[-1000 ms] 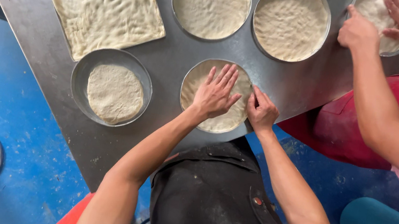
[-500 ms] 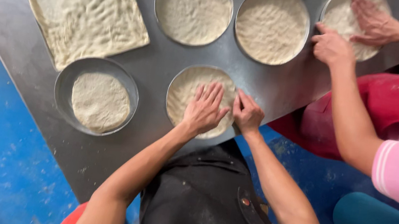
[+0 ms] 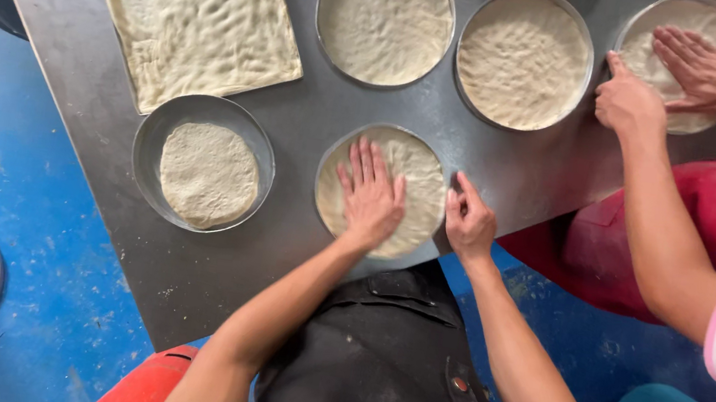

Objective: The person places dough into metal pans and flattens it by hand on a stainless steel table.

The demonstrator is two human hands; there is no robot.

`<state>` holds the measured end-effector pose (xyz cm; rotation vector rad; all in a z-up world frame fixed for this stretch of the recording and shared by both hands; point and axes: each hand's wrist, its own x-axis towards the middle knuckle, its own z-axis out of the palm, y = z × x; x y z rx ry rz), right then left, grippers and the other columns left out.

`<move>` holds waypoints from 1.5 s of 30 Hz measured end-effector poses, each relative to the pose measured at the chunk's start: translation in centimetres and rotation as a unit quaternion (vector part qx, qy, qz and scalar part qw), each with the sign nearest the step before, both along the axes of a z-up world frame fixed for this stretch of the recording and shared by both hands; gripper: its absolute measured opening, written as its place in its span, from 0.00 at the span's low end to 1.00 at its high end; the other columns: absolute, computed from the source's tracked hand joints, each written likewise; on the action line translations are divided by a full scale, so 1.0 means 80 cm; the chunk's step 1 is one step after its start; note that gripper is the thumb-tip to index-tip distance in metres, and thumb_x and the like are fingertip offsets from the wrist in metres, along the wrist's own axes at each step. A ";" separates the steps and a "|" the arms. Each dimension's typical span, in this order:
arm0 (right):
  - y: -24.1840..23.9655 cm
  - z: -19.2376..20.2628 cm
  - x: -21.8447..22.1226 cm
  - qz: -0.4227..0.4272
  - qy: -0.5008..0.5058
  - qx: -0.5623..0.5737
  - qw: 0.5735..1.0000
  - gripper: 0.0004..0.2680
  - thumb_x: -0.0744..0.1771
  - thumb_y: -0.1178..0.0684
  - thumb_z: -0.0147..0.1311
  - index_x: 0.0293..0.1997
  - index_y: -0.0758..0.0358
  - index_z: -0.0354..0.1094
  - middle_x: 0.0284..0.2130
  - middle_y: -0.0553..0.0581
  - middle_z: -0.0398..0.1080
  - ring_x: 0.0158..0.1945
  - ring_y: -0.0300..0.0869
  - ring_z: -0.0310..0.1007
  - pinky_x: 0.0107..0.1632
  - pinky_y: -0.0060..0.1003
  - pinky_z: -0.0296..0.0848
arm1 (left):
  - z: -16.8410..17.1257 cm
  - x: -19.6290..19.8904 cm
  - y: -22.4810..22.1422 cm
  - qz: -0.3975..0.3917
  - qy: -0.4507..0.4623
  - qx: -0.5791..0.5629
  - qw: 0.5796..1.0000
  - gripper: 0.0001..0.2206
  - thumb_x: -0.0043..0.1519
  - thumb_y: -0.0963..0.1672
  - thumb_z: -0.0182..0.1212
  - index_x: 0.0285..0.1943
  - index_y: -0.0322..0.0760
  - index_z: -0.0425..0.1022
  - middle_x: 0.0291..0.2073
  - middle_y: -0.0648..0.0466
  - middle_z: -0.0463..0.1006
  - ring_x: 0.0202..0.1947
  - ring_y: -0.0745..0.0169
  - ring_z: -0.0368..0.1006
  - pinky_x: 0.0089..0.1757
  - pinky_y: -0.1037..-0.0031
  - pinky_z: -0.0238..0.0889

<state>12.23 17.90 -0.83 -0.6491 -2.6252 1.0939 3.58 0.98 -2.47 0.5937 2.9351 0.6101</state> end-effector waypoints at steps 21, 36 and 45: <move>-0.026 -0.019 0.035 0.042 0.072 0.147 0.986 0.11 0.67 0.53 0.57 0.54 0.61 0.76 0.34 0.58 0.77 0.34 0.50 0.78 0.38 0.43 0.75 | 0.012 -0.004 -0.025 -0.205 -0.032 -0.022 0.978 0.37 0.68 0.58 0.36 0.77 0.25 0.49 0.77 0.41 0.46 0.77 0.47 0.39 0.69 0.53 0.31; -0.025 -0.018 0.035 0.029 0.056 0.149 0.987 0.11 0.67 0.53 0.57 0.54 0.59 0.76 0.33 0.57 0.77 0.33 0.50 0.78 0.37 0.43 0.75 | 0.018 0.000 -0.016 -0.216 -0.022 -0.001 0.976 0.33 0.69 0.54 0.44 0.77 0.25 0.53 0.78 0.41 0.49 0.78 0.47 0.42 0.71 0.54 0.37; -0.027 -0.012 0.036 0.030 0.056 0.142 0.988 0.10 0.68 0.51 0.57 0.54 0.58 0.76 0.33 0.56 0.77 0.32 0.48 0.78 0.37 0.42 0.75 | 0.008 0.000 -0.014 -0.181 0.000 0.003 0.983 0.34 0.69 0.55 0.43 0.75 0.21 0.53 0.76 0.36 0.52 0.77 0.43 0.44 0.71 0.54 0.35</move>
